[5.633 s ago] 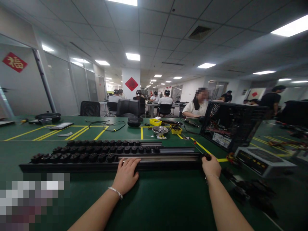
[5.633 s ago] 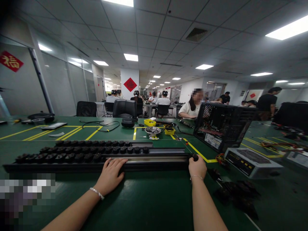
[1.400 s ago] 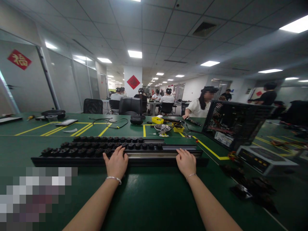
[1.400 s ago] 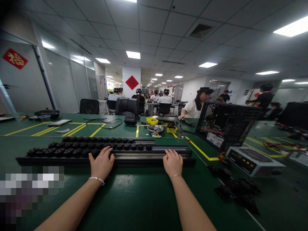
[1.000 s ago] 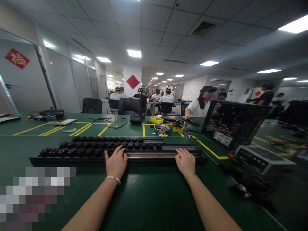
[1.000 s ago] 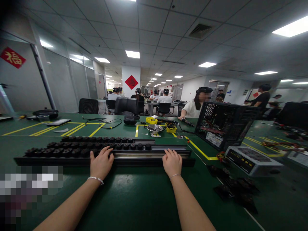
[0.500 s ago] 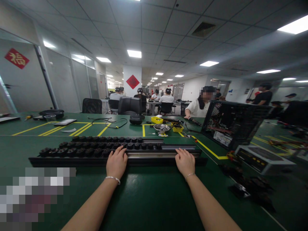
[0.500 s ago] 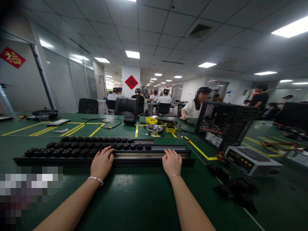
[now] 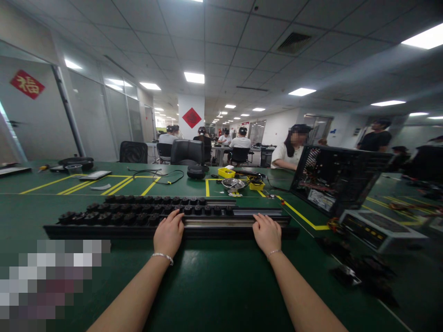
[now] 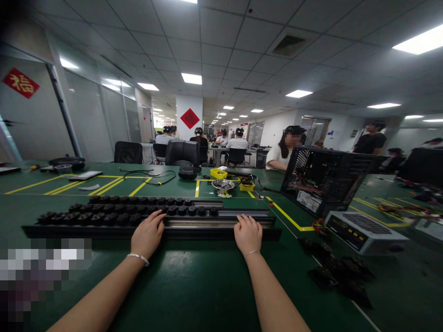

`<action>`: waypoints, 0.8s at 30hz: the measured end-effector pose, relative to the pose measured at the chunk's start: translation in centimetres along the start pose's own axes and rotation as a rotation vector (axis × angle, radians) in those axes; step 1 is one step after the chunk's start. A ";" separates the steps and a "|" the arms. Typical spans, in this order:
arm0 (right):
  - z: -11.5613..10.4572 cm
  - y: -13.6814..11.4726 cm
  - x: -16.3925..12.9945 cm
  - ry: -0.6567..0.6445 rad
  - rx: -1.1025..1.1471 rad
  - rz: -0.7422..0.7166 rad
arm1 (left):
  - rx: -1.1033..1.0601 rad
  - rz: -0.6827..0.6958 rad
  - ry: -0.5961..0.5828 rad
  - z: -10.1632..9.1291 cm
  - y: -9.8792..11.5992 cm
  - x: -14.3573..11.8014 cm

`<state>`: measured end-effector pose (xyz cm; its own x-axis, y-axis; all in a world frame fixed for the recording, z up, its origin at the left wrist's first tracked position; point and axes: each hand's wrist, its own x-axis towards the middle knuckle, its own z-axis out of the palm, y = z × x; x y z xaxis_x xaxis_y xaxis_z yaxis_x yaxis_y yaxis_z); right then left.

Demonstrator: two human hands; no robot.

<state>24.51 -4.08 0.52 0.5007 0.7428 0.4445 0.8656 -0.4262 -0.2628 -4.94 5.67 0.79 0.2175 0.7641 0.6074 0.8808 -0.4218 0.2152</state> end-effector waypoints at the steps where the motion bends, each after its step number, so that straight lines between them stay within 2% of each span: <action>1: 0.0 0.0 0.0 0.000 -0.001 -0.001 | -0.003 -0.001 -0.003 0.0 0.0 0.0; 4: 0.0 0.0 0.1 -0.008 0.005 -0.001 | -0.008 0.008 -0.012 0.0 0.1 0.0; 7: -0.1 0.0 0.1 -0.023 0.016 0.006 | 0.006 -0.013 0.028 0.4 0.2 -0.2; 11: -0.2 0.0 0.0 -0.031 0.029 0.004 | 0.079 -0.146 0.106 1.0 0.5 -0.5; 18: -0.4 0.0 0.0 -0.047 0.035 -0.003 | 0.050 -0.196 -0.022 0.5 0.7 -0.4; 24: -0.4 -0.1 0.0 -0.039 0.027 -0.003 | 0.054 -0.199 -0.050 0.1 0.8 -0.3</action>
<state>24.45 -4.27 0.92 0.4973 0.7639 0.4113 0.8662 -0.4105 -0.2849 -4.24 5.14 0.66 0.0566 0.8533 0.5183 0.9295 -0.2345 0.2847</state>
